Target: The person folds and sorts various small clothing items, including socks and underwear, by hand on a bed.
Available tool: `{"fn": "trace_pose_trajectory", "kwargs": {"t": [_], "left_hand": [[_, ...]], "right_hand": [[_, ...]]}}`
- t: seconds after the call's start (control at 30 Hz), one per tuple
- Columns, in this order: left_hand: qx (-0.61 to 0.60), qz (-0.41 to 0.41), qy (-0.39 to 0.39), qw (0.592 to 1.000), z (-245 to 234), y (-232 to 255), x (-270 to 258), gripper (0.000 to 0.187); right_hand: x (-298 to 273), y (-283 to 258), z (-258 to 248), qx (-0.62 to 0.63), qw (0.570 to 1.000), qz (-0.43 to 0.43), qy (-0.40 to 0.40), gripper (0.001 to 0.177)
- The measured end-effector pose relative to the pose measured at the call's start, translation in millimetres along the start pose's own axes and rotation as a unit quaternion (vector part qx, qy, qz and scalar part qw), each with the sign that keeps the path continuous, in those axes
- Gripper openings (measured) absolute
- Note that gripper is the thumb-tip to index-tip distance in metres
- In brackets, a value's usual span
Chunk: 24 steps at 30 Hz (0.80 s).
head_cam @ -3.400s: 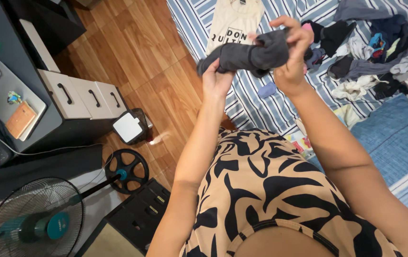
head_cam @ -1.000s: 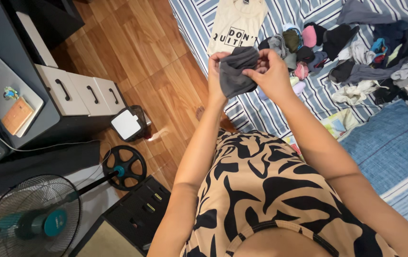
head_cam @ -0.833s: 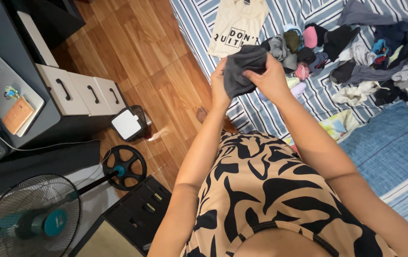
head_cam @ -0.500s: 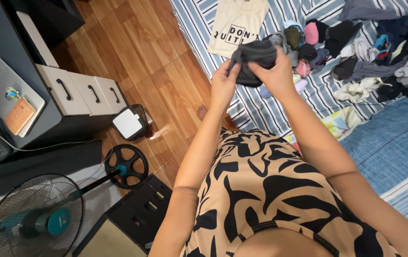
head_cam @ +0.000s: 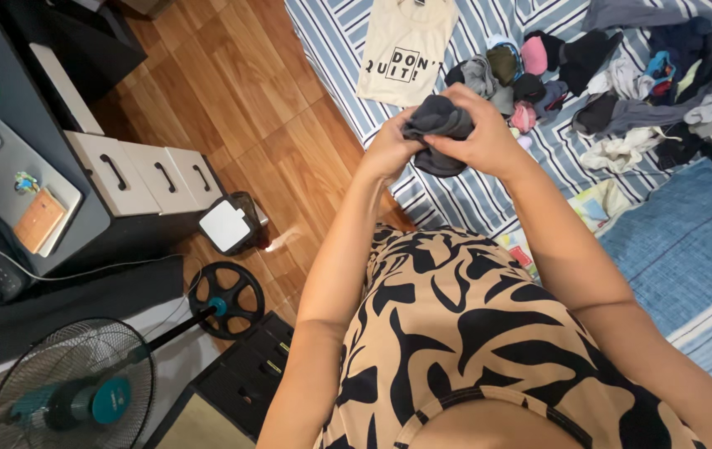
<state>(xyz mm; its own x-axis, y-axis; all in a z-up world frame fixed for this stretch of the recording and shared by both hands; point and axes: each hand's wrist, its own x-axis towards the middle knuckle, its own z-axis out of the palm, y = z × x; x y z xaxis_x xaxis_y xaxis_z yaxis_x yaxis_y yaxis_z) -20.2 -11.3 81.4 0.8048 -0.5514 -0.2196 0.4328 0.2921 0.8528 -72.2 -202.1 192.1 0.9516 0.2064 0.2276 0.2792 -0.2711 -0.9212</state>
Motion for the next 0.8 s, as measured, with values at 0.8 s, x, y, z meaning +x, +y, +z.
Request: {"fn": "trace_pose_trajectory", "kwargs": {"t": [0.8], "left_hand": [[0.354, 0.237, 0.016, 0.905, 75, 40, -24, 0.050]], "right_hand": [[2, 76, 22, 0.224, 0.930, 0.132, 0.259, 0.058]]}}
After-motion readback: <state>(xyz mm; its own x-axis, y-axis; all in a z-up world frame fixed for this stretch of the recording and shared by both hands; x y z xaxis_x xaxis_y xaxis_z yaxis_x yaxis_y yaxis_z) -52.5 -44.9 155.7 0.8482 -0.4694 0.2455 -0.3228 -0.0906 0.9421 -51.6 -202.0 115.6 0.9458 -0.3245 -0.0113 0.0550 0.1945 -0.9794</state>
